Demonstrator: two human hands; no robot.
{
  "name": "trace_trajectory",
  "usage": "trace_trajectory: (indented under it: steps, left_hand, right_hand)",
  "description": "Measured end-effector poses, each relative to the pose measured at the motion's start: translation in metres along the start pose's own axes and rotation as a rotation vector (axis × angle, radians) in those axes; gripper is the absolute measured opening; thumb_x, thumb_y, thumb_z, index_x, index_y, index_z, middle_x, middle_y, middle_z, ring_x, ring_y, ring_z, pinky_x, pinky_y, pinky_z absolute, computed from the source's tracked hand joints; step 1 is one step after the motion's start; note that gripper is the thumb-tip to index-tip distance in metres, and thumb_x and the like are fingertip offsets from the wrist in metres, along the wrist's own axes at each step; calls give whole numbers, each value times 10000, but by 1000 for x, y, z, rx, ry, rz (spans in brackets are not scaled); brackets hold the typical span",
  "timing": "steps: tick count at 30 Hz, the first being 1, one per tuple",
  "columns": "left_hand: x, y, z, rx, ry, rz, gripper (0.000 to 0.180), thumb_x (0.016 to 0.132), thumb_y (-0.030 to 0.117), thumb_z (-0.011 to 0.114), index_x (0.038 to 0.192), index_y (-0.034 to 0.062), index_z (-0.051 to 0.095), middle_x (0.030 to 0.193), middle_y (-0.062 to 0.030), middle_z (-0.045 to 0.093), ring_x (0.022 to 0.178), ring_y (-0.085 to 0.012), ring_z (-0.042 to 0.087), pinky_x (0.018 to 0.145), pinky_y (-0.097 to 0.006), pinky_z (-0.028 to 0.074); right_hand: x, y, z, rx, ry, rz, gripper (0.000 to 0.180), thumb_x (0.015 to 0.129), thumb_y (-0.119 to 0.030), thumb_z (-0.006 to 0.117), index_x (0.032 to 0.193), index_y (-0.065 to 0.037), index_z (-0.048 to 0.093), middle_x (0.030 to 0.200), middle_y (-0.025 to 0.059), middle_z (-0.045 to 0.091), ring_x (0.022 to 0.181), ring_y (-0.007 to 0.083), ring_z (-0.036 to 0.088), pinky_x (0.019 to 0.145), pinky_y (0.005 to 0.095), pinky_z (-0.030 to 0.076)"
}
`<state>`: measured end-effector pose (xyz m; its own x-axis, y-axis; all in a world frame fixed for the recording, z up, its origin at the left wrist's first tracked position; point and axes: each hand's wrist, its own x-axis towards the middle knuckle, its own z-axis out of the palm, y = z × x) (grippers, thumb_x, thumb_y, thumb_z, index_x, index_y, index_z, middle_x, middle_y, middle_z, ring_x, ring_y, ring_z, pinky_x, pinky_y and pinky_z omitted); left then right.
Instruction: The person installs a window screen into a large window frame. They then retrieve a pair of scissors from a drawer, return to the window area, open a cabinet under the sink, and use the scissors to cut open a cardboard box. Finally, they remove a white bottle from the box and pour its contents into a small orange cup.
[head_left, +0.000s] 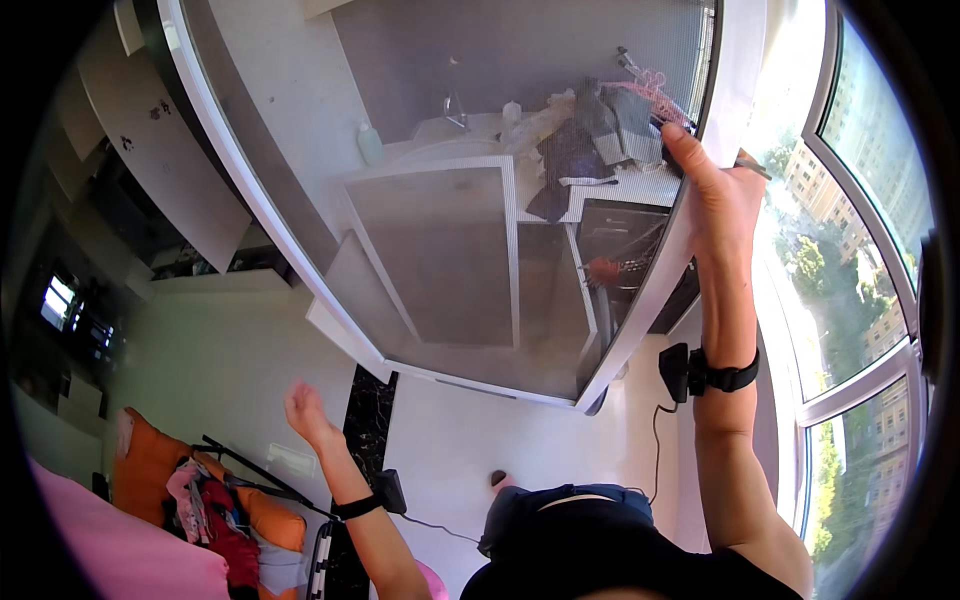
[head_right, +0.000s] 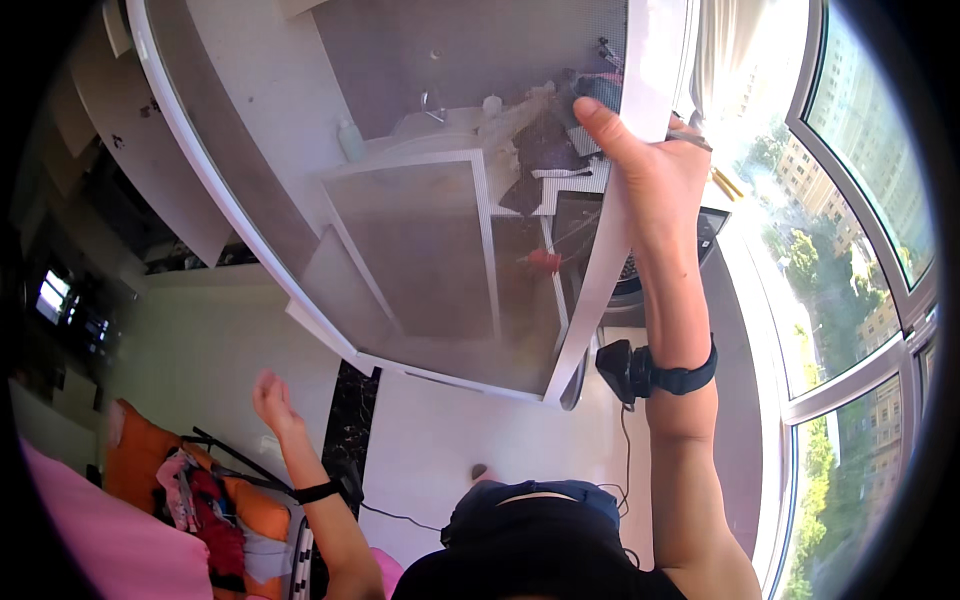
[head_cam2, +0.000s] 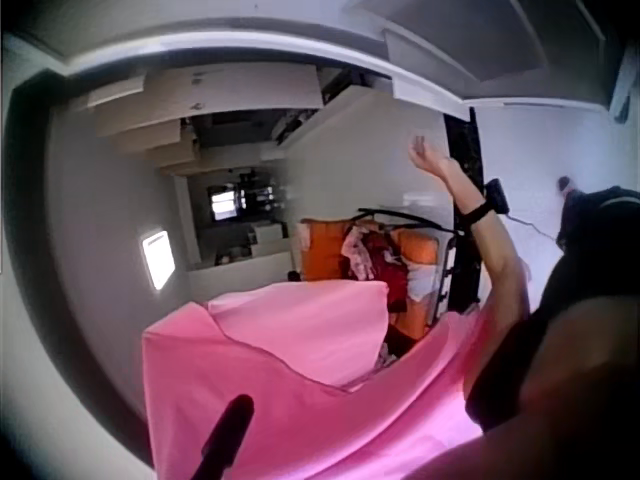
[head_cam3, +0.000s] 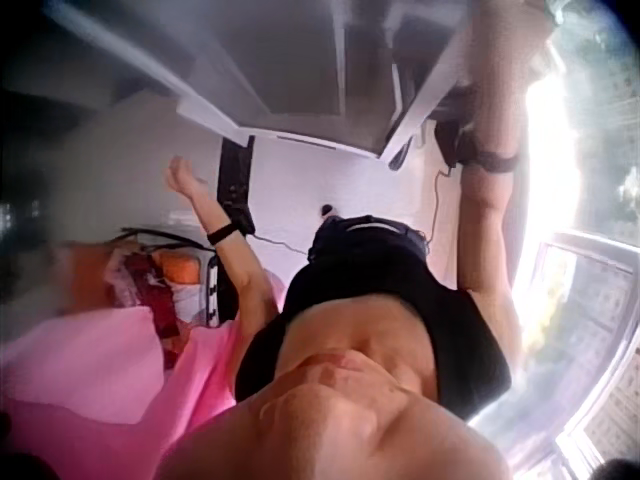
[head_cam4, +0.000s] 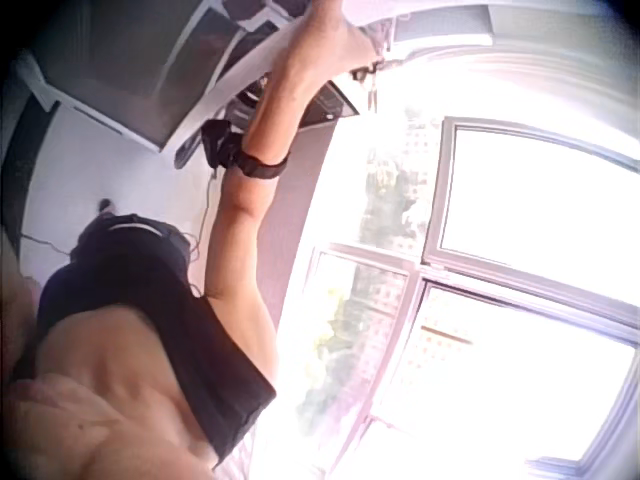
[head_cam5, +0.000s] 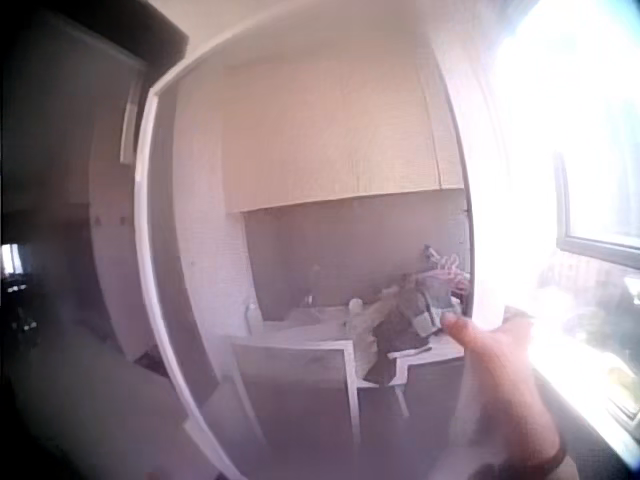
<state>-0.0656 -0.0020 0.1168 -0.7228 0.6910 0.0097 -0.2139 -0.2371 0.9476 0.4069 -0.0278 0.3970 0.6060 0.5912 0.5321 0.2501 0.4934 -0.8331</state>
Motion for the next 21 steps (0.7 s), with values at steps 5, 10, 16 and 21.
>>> trace_trajectory:
  steps: [5,10,16,21]
  left_hand:
    - [39,139,71,147,-239,527,392,878,42,559,1259,-6,481,1315,-129,481,1258,-227,414,1054,-351,301]
    - [105,216,121,138,-268,661,587,934,353,543,1396,50,344,1452,-118,330,1366,-227,268,1109,-384,200]
    - [231,226,148,41,-52,603,708,938,534,425,1396,5,319,1434,-122,357,1350,-231,280,1111,-350,159]
    - [314,175,139,-318,-398,247,585,921,462,500,1307,30,421,1313,-78,482,1221,-233,429,1049,-398,310]
  right_hand:
    - [-44,20,83,-34,-103,-75,294,700,-206,806,830,5,648,707,-24,579,656,63,482,637,213,403]
    - [-68,60,127,-88,-145,-72,238,689,-106,775,842,5,630,725,-26,565,682,61,485,651,209,412]
    - [-63,127,144,-94,-252,-126,259,663,-121,784,806,14,615,738,-10,555,679,83,493,636,226,413]
    - [-45,199,154,-98,-318,-112,282,667,-157,787,764,27,597,703,29,517,624,132,483,587,260,397]
